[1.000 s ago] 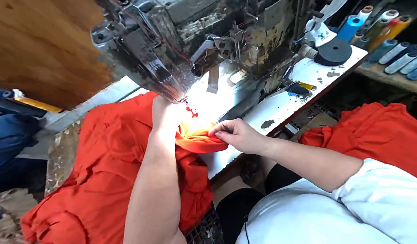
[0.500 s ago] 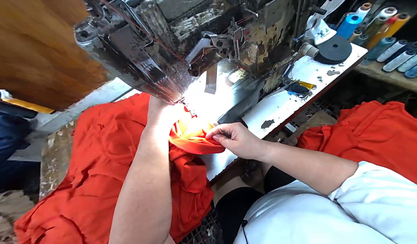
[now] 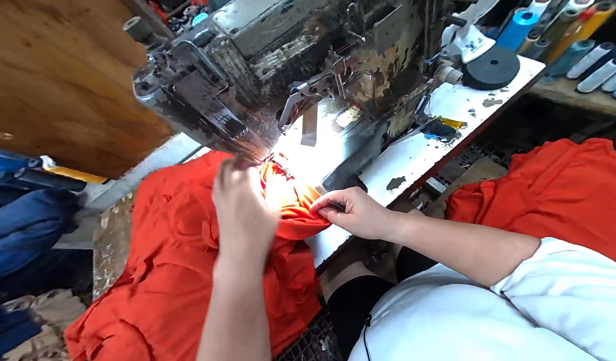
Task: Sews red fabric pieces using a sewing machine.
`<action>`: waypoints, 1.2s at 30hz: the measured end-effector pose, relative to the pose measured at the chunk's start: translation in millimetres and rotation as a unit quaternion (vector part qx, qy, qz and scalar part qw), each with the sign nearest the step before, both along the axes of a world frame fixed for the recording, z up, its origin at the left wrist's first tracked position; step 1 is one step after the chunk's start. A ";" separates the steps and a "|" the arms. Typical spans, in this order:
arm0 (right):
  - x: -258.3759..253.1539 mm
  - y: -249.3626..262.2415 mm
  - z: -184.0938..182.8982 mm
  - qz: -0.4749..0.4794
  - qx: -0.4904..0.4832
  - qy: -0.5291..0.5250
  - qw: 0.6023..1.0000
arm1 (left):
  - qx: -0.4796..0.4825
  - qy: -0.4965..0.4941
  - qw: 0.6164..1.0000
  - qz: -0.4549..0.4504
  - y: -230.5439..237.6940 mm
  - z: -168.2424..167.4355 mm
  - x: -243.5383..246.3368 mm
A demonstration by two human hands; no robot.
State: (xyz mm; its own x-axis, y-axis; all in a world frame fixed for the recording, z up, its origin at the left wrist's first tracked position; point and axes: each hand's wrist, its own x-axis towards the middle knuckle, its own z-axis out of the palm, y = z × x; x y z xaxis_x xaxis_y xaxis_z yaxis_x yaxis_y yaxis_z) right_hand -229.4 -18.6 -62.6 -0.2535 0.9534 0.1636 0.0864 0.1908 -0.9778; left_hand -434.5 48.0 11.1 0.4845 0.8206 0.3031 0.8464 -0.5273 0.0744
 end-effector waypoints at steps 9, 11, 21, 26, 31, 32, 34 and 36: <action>4.3 11.0 22.8 0.057 0.211 -0.201 0.955 | 0.099 -0.037 0.981 -0.163 -102.0 -3.5 -3.7; 9.9 9.1 35.0 0.076 0.289 -0.223 0.928 | 0.097 -0.132 0.969 -0.185 -105.1 2.3 5.2; 57.3 -49.6 -2.2 0.116 0.314 -0.210 0.918 | 0.125 0.011 0.979 -0.158 -81.3 -56.9 -29.9; 51.6 -48.8 -10.7 0.074 0.322 -0.182 0.926 | 0.135 0.029 0.978 -0.158 -74.7 -43.0 -26.7; 34.2 -15.2 -14.8 0.045 0.313 -0.181 0.932 | 0.117 0.074 0.981 -0.136 -42.6 -24.0 -28.8; 29.7 -8.0 -13.5 0.034 0.314 -0.184 0.931 | 0.109 0.082 0.981 -0.135 -34.6 -19.0 -29.4; 21.7 8.2 -10.7 0.021 0.320 -0.191 0.928 | 0.101 0.110 0.980 -0.130 -17.7 -8.6 -30.7; 13.9 24.1 -6.8 0.015 0.316 -0.199 0.927 | 0.112 0.124 0.977 -0.130 -1.5 -2.1 -35.0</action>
State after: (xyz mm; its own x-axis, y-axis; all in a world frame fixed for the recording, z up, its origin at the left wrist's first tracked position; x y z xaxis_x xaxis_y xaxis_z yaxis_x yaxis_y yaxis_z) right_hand -215.5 5.5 -69.4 -0.4387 0.6896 0.5761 0.4009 0.7240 -0.5614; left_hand -469.4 46.5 9.0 0.7491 0.5867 0.3076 0.6592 -0.7065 -0.2576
